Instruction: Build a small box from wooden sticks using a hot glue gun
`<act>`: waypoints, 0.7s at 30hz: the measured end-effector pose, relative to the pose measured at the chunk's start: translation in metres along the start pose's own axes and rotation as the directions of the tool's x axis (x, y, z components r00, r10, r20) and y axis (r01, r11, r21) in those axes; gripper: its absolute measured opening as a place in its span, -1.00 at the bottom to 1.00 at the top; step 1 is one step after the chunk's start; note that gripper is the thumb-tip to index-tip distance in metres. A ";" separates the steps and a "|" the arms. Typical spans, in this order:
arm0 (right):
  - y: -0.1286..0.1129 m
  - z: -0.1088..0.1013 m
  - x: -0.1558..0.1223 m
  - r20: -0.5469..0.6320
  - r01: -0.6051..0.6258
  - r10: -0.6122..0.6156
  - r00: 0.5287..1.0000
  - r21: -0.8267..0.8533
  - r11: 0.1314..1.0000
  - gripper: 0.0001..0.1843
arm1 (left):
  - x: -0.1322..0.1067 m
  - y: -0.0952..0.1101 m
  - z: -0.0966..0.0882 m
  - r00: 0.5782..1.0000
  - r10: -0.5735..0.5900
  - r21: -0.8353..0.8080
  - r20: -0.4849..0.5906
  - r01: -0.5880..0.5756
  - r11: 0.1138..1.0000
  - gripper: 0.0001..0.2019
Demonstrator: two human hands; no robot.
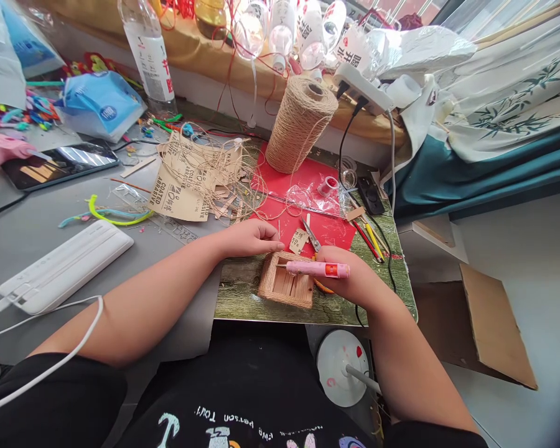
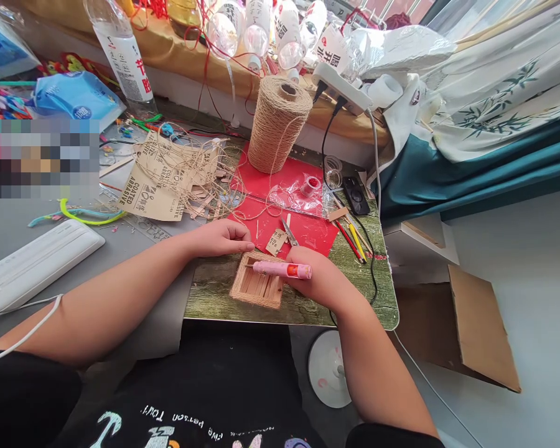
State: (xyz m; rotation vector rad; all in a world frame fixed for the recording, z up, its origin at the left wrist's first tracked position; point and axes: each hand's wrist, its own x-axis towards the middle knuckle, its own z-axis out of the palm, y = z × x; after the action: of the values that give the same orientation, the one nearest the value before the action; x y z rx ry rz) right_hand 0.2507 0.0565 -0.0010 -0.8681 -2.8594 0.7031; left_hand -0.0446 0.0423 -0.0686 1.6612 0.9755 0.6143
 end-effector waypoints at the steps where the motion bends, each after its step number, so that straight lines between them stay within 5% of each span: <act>1: -0.001 0.000 0.000 -0.006 -0.005 0.006 1.000 0.010 1.000 -0.80 | 0.000 -0.001 0.000 1.000 0.000 0.003 -0.002 0.000 1.000 -0.55; 7: -0.005 0.003 -0.003 -0.036 -0.127 0.129 0.991 0.064 0.990 -0.72 | -0.001 -0.001 0.000 1.000 -0.016 0.008 0.003 0.016 1.000 -0.56; 13: -0.014 0.005 -0.008 -0.090 -0.101 0.116 0.989 0.154 0.983 -0.73 | 0.000 0.000 0.000 1.000 -0.004 0.046 -0.009 0.004 0.999 -0.55; 21: -0.040 0.013 -0.017 -0.151 -0.301 0.344 0.927 0.249 0.920 -0.67 | 0.001 -0.001 0.000 1.000 -0.004 0.052 -0.001 0.004 0.999 -0.55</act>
State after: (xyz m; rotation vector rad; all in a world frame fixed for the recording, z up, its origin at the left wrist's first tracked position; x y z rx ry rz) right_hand 0.2423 0.0127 0.0065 -1.3093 -2.4341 0.8942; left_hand -0.0447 0.0430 -0.0692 1.7042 1.0029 0.5922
